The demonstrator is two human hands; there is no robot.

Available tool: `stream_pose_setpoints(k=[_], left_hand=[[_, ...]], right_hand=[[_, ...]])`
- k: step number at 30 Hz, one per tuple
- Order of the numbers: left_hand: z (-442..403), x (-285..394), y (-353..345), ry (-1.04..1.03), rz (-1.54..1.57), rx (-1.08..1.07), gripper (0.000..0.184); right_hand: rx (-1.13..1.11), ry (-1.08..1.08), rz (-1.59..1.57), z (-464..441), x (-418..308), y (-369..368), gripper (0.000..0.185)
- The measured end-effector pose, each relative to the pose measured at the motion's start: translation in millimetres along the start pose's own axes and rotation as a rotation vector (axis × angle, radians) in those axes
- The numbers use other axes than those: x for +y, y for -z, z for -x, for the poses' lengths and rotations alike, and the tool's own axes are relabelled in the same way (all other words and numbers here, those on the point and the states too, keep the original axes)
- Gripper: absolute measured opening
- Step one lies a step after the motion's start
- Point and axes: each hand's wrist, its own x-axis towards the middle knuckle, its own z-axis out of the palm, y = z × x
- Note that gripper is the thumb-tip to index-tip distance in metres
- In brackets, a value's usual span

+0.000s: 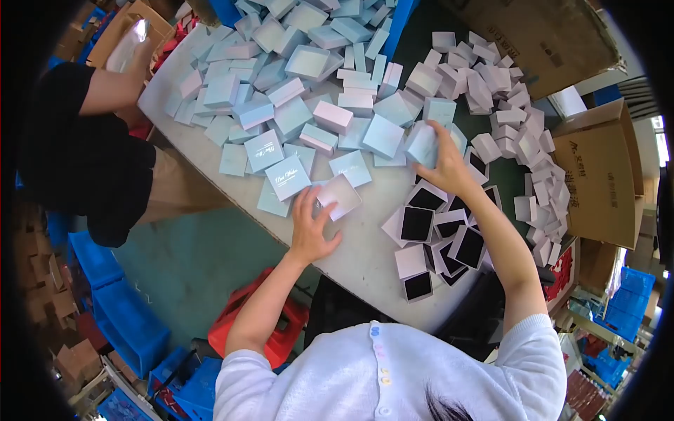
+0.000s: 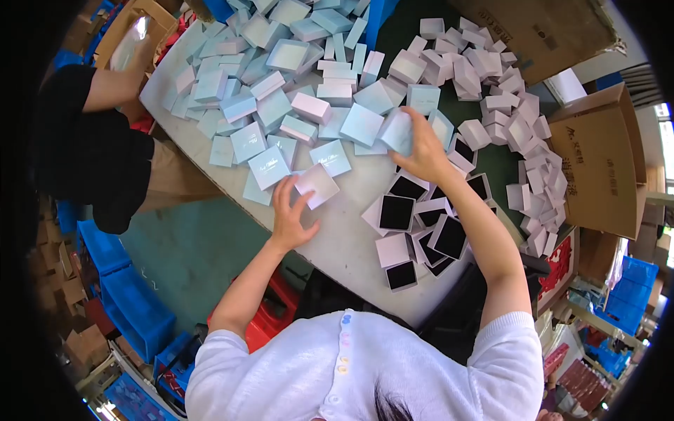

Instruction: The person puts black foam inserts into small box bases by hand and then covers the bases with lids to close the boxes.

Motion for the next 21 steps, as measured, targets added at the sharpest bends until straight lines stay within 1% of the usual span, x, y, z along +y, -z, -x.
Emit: stream_pose_setpoints(k=[1,3,4,6,7,9,10,12,13,14,15,16,17,18,19,20,21], left_hand=[[1,0,-3,0.006,0.006,-0.007,0.048],[-3,-3,-12,0.085,-0.106,0.038,0.062],[-3,-4,-16,0.093,-0.093,0.029,0.062],[-7,-9,-23,0.072,-0.199,0.050,0.065],[-10,-5,-22,0.074,-0.192,0.048,0.065],[-18,3,-21,0.051,-0.038,0.113,0.068],[-21,9,-24,0.051,-0.028,0.110,0.068],[-27,28,-33,-0.026,0.226,0.089,0.070],[-37,34,-41,-0.030,0.235,0.084,0.070],[-52,40,-51,-0.012,0.278,0.116,0.074],[-68,47,-60,0.003,0.322,0.151,0.078],[-87,61,-64,-0.001,0.331,0.154,0.078],[-108,79,-63,-0.066,0.375,0.123,0.082],[-120,89,-63,-0.132,0.420,0.093,0.086],[-117,91,-62,-0.196,0.430,0.005,0.088],[-107,90,-59,-0.262,0.438,-0.086,0.090],[-88,82,-59,-0.283,0.383,-0.288,0.086]], right_hand=[[-0.036,-0.020,-0.036,-2,-8,-4,0.083],[-0.039,-0.015,-0.069,-6,-19,-6,0.083],[-0.039,-0.004,-0.105,-5,-22,-5,0.082],[-0.030,-0.008,-0.081,-3,-23,0,0.081],[-0.013,-0.008,-0.100,-1,-22,3,0.081],[0.027,-0.024,-0.108,4,-23,10,0.080],[0.025,-0.031,-0.101,8,-21,14,0.080],[0.063,-0.098,-0.121,17,-18,22,0.080],[0.107,-0.116,-0.151,21,-17,26,0.080],[0.153,-0.135,-0.180,25,-17,30,0.080],[0.247,-0.126,-0.203,28,-14,35,0.079],[0.339,-0.113,-0.224,30,-12,40,0.079],[0.413,-0.170,-0.305,33,-20,50,0.078],[0.489,-0.182,-0.385,37,-17,57,0.077],[0.525,-0.191,-0.410,41,-22,67,0.077],[0.565,-0.201,-0.436,47,-27,76,0.076],[0.549,-0.219,-0.435,57,-25,82,0.076]])
